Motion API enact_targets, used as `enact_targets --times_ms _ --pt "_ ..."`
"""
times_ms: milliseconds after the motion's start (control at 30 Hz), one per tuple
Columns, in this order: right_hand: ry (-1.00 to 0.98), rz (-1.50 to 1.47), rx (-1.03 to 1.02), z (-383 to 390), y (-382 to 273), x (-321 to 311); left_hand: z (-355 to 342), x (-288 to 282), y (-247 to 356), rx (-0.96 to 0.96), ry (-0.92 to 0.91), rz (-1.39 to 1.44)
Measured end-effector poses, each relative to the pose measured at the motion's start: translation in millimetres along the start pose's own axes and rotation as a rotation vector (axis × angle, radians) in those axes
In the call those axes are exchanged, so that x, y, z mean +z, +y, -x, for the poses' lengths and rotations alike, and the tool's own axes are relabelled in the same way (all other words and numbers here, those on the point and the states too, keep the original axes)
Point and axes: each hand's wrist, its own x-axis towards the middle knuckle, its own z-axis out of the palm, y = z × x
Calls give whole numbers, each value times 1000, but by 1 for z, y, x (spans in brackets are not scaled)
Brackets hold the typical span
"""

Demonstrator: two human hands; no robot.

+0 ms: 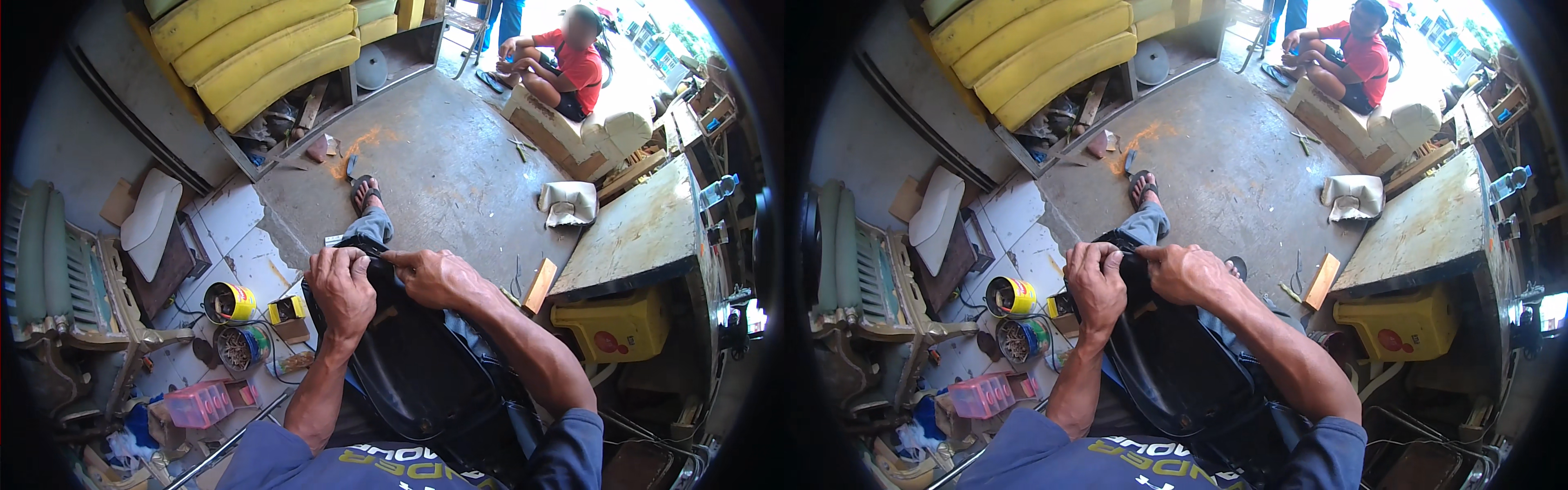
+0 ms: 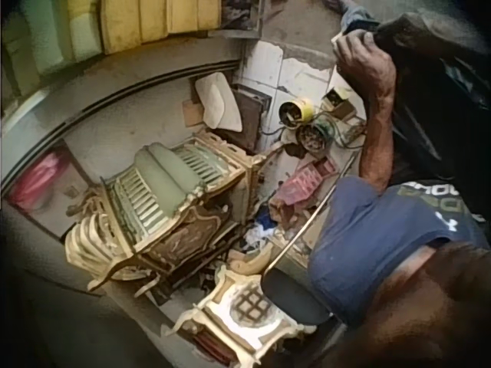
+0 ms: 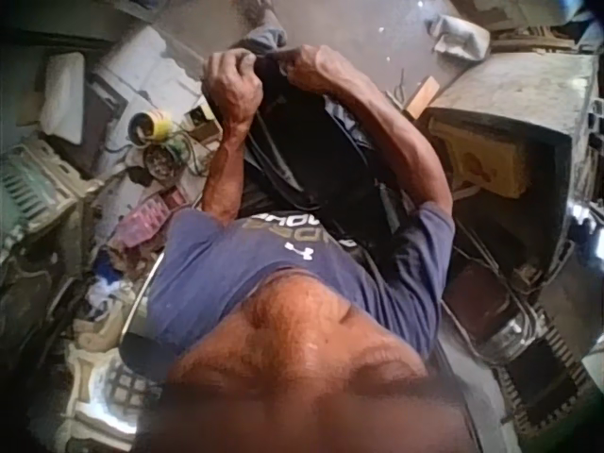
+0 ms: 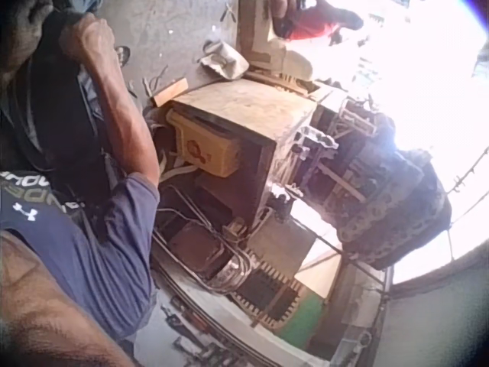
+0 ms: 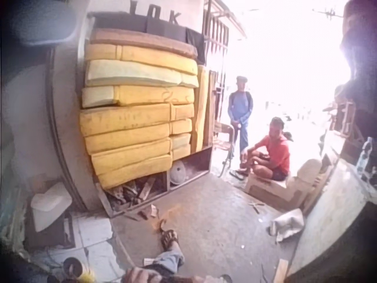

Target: The person removes the existing covering from a motorcycle seat, pulls a new black cover tight over the frame, and secures it using a powered staple gun before re-inserting a rubber seal.

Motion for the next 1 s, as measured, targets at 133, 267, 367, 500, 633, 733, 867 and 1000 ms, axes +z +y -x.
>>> enact_targets --times_ms 133,267,367,500,633,733,867,1000 --pt "-7 -35 29 22 7 0 -2 -15 3 -26 -6 138" --pt "9 -14 22 48 14 2 -3 -31 9 -53 11 187" --pt "38 19 71 69 20 7 -5 -43 16 -43 27 210" --pt "60 -68 87 94 34 13 -8 -60 25 -25 27 227" --pt "34 -119 155 115 52 20 -9 -74 36 10 52 237" --pt "66 -144 156 129 66 31 -10 -86 43 21 85 256" --pt "103 -163 164 147 83 47 -11 -102 49 76 141 286" --pt "151 -202 170 170 95 60 -9 -118 56 115 186 380"
